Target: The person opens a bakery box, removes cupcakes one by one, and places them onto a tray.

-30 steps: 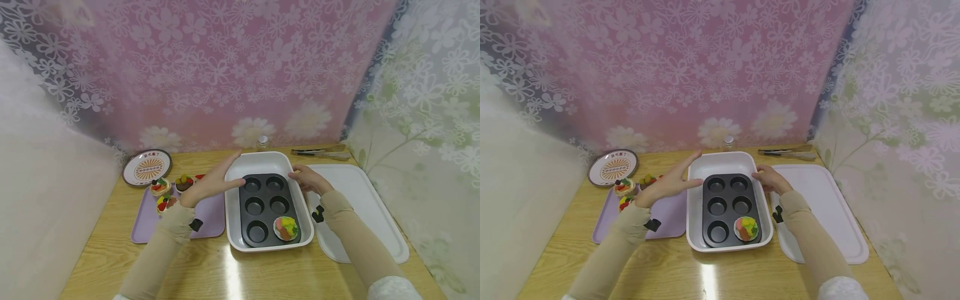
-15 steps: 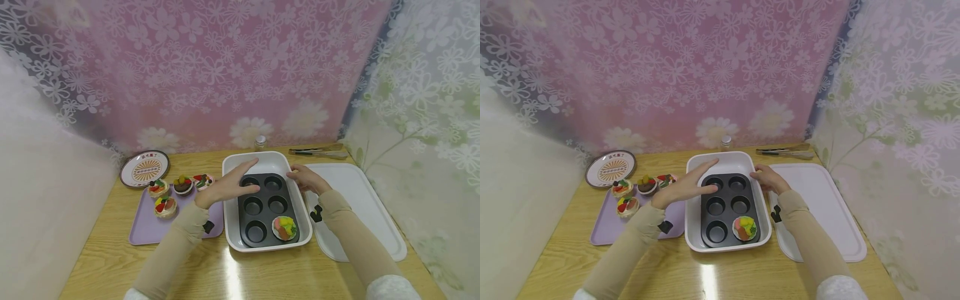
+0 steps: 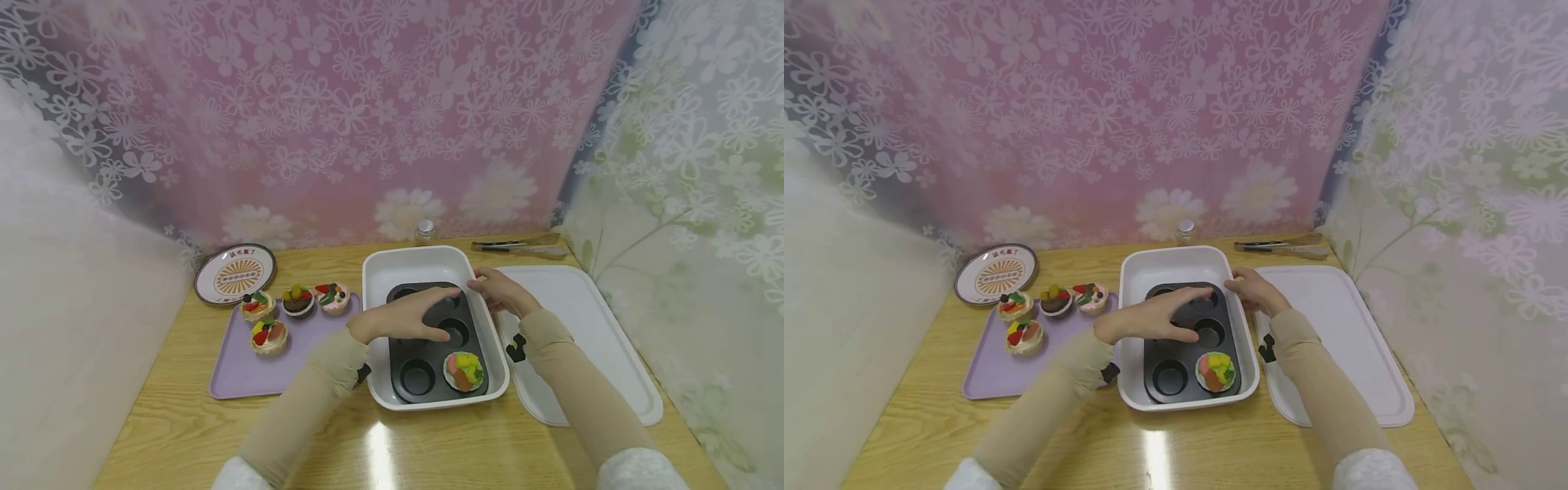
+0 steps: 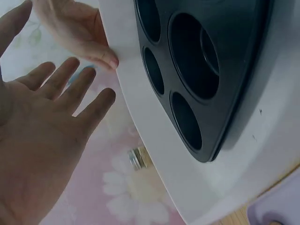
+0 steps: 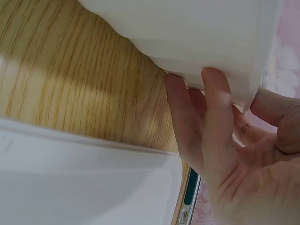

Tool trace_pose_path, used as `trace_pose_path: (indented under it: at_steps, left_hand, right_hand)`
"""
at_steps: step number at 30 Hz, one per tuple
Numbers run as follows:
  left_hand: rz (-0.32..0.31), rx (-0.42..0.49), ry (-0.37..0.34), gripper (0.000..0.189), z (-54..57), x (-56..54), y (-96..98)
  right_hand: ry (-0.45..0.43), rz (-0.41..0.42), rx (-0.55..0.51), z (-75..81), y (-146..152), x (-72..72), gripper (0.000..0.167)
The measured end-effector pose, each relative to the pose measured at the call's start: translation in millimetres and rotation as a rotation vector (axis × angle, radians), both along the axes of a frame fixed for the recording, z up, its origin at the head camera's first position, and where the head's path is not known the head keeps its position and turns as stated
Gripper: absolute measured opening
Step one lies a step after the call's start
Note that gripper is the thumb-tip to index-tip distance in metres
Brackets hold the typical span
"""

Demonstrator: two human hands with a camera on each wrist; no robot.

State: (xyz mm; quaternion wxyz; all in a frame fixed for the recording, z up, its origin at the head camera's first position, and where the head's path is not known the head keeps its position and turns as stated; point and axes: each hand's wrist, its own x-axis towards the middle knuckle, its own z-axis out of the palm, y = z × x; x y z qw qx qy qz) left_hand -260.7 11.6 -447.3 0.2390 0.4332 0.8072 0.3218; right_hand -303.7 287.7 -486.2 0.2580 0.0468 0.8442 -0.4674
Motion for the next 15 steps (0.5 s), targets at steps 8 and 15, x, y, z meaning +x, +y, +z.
trace_pose_path:
  at_steps: [8, 15]
  left_hand:
    - [-0.117, -0.075, 0.048, 0.099, -9.5, 4.7, 20.1]
    - [-0.15, -0.099, 0.027, 0.1, -10.8, 9.2, 29.0]
  right_hand:
    - [0.005, 0.001, -0.011, -2.6, -0.2, -0.2, 0.045]
    - [0.004, 0.005, -0.004, -0.2, 1.0, 1.6, 0.043]
